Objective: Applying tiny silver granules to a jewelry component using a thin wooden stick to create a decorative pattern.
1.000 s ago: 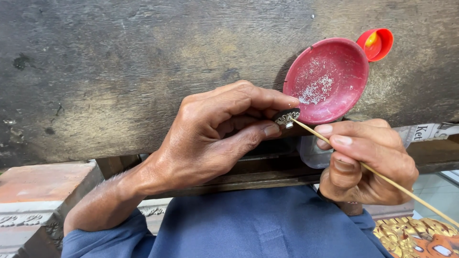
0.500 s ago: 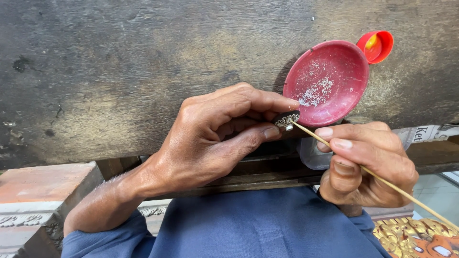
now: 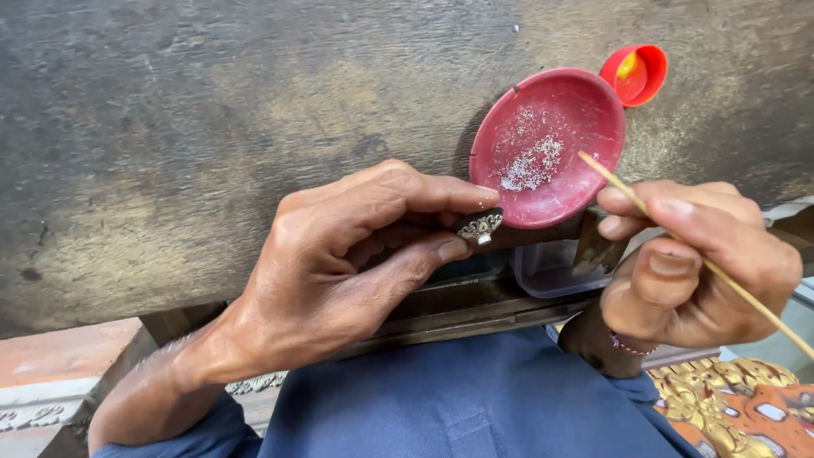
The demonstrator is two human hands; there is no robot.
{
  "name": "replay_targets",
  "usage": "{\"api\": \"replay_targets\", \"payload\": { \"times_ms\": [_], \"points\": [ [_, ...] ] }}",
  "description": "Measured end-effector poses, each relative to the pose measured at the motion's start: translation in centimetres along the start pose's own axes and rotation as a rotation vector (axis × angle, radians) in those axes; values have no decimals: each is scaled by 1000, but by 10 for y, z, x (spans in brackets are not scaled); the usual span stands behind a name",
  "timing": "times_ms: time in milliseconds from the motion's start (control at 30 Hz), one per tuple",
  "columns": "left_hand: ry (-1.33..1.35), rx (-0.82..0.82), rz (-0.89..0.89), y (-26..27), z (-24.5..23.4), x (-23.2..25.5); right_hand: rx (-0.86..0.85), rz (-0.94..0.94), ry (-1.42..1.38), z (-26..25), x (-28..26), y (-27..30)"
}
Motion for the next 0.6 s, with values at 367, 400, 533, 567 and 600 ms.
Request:
{"api": "replay_targets", "payload": {
  "times_ms": [367, 400, 533, 567, 600],
  "points": [
    [-23, -13, 33, -1, -2, -3, -410, -280, 200, -5, -7, -17],
    [-20, -17, 33, 0, -2, -3, -415, -279, 329, -2, -14, -20],
    [-15, -14, 37, 2, -3, -4, -387, -236, 396, 12, -31, -28],
    [-8, -18, 43, 2, -3, -3, -415, -276, 393, 12, -30, -29],
    [0, -22, 50, 2, -3, -3, -443, -316, 390, 12, -28, -31]
  ]
}}
Point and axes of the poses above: each hand's wrist, its own y-axis away from the middle knuckle, its own z-axis out of the palm, x = y × z, the point moved 1 cm from there along -y, towards the middle knuckle, and after that the axes turned 6 degrees about -x, right-handed, at the moved point
